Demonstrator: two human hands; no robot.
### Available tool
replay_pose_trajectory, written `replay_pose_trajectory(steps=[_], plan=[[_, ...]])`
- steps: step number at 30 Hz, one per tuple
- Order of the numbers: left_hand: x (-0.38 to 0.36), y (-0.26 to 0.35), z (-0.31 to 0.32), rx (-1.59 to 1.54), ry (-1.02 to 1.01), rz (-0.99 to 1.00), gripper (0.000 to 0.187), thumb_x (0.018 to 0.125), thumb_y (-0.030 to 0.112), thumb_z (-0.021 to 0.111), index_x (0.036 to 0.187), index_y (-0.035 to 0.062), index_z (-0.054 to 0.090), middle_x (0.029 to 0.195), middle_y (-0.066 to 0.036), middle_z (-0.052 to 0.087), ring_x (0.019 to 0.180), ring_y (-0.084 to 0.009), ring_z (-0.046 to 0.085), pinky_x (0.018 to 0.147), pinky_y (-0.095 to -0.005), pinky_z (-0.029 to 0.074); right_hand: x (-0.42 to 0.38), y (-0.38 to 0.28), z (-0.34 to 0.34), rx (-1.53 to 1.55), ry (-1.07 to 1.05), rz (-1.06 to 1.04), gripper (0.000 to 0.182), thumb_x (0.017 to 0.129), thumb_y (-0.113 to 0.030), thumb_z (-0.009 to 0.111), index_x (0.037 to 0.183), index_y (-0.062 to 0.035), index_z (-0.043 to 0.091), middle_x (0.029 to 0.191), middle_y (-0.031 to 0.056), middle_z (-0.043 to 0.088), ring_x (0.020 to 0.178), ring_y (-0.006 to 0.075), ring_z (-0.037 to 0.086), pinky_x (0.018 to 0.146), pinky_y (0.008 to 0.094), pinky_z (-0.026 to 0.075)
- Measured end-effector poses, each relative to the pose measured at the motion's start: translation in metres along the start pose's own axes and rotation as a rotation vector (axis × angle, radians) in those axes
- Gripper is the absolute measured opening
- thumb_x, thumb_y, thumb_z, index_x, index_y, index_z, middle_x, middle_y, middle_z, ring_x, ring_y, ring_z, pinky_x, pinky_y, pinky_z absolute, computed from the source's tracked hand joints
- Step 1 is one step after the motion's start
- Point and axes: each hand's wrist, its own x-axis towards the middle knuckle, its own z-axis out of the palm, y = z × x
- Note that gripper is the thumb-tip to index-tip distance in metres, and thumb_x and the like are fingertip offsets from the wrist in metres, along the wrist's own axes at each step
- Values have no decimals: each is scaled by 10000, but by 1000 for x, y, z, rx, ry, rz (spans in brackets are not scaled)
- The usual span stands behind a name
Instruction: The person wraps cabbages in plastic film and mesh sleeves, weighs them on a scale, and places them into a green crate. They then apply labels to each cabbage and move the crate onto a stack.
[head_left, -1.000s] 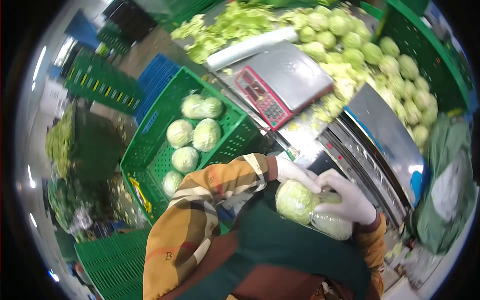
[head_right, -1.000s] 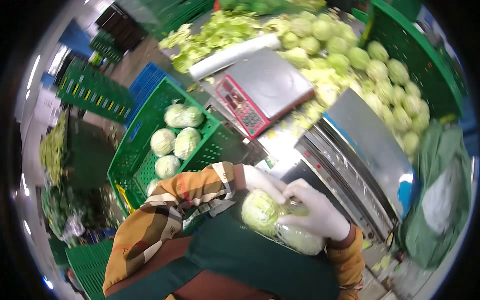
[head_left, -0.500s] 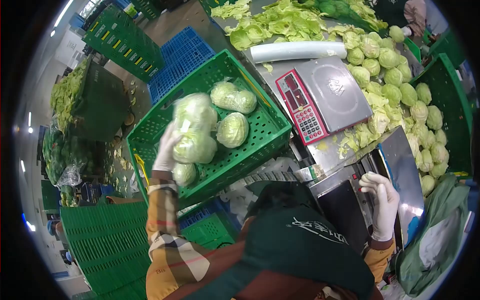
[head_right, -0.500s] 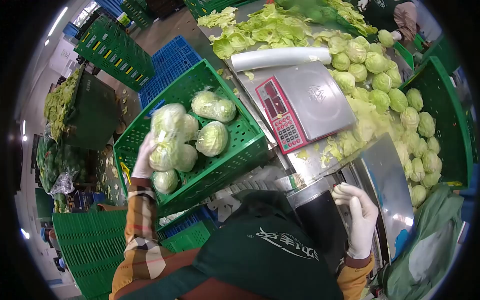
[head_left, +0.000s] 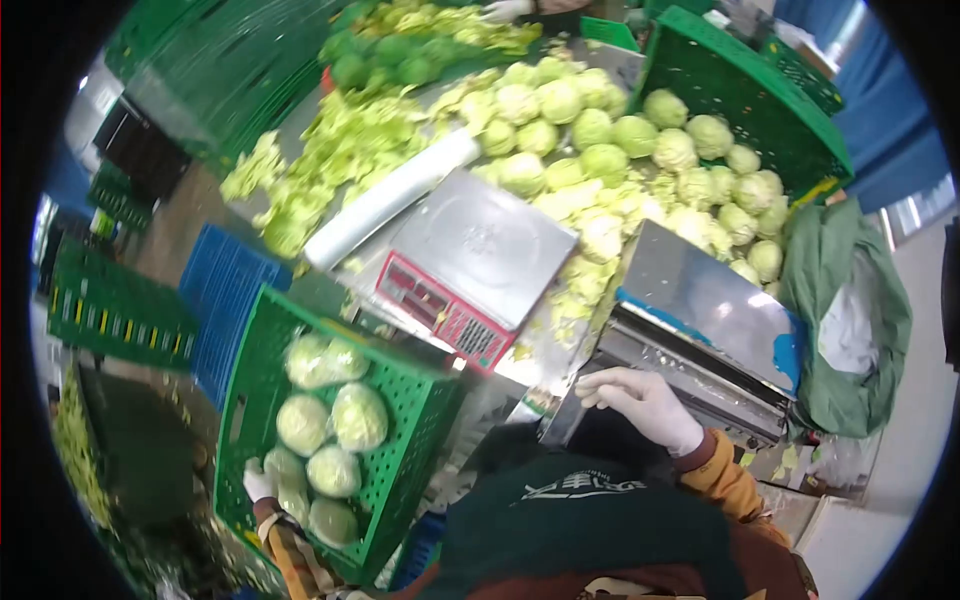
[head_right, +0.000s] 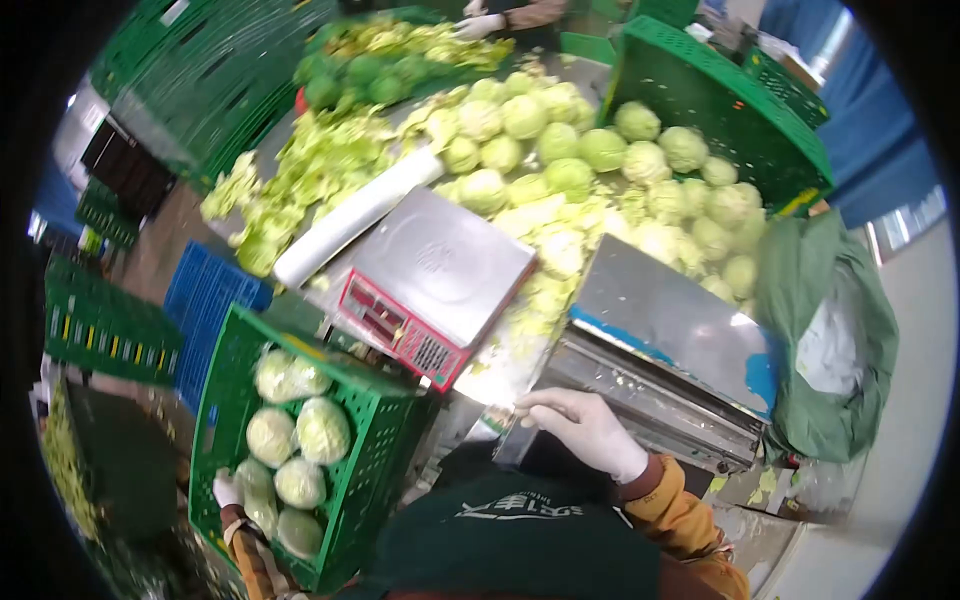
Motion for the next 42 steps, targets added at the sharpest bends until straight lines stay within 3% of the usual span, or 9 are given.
replay_pose_trajectory(steps=[2,4,10,12,19,22,24,34,42], plan=[[20,76,-7,-643,421,525,393,917,33,559,1307,-13,527,1205,-166,636,1089,-239,625,933,-347,485,-2,4,-12,3,54,4,250,983,-100,537,1175,38,617,1070,79,677,973,119,631,889,263,493],[-31,236,-59,-829,441,701,351,944,35,552,1289,-29,532,1171,-138,644,1051,-201,620,932,-321,477,-2,8,-25,17,54,2,253,985,-113,540,1176,33,618,1063,73,680,982,118,628,889,264,492],[-82,588,-36,-999,-94,1245,722,872,150,702,1478,70,317,1295,-164,516,1170,-239,535,959,-353,468,-6,6,-62,17,217,64,235,952,-107,589,1140,25,637,1076,106,685,988,149,646,874,258,497],[-93,695,-15,-878,111,1460,845,800,203,772,1478,33,298,1388,-230,454,1272,-300,480,1037,-383,416,-10,11,-78,-66,327,-46,222,946,-103,596,1122,23,643,1070,106,685,988,147,645,859,260,503],[-122,919,9,-325,374,1358,1159,597,240,871,1483,-45,180,1422,-293,382,1327,-451,351,1094,-438,346,-32,-17,-122,-168,767,28,215,877,5,579,1072,21,668,978,109,702,907,166,667,833,277,507],[-68,979,58,-380,481,1616,1026,613,226,844,1442,-35,299,1373,-251,457,1261,-383,454,1061,-427,370,-56,8,-149,-191,870,7,196,909,-47,616,1092,16,650,1024,116,683,916,169,642,830,267,494],[-95,966,33,-309,135,1458,1041,601,240,843,1452,-15,302,1332,-260,486,1227,-397,470,1008,-453,410,-64,8,-164,-196,982,6,183,907,-55,616,1071,7,671,1006,113,691,920,173,644,839,277,495],[-194,749,-36,-381,511,1652,747,736,83,738,1399,16,401,1280,-225,530,1204,-367,504,998,-443,438,-164,96,-394,-412,1713,29,274,929,-201,596,1022,44,676,919,126,708,884,142,643,801,285,495],[-285,620,-70,-175,350,1662,751,816,183,739,1440,8,358,1421,-210,455,1275,-353,466,1103,-387,349,-238,189,-571,-608,2310,77,289,817,-188,619,1017,13,678,1006,203,673,985,353,629,886,391,474]])
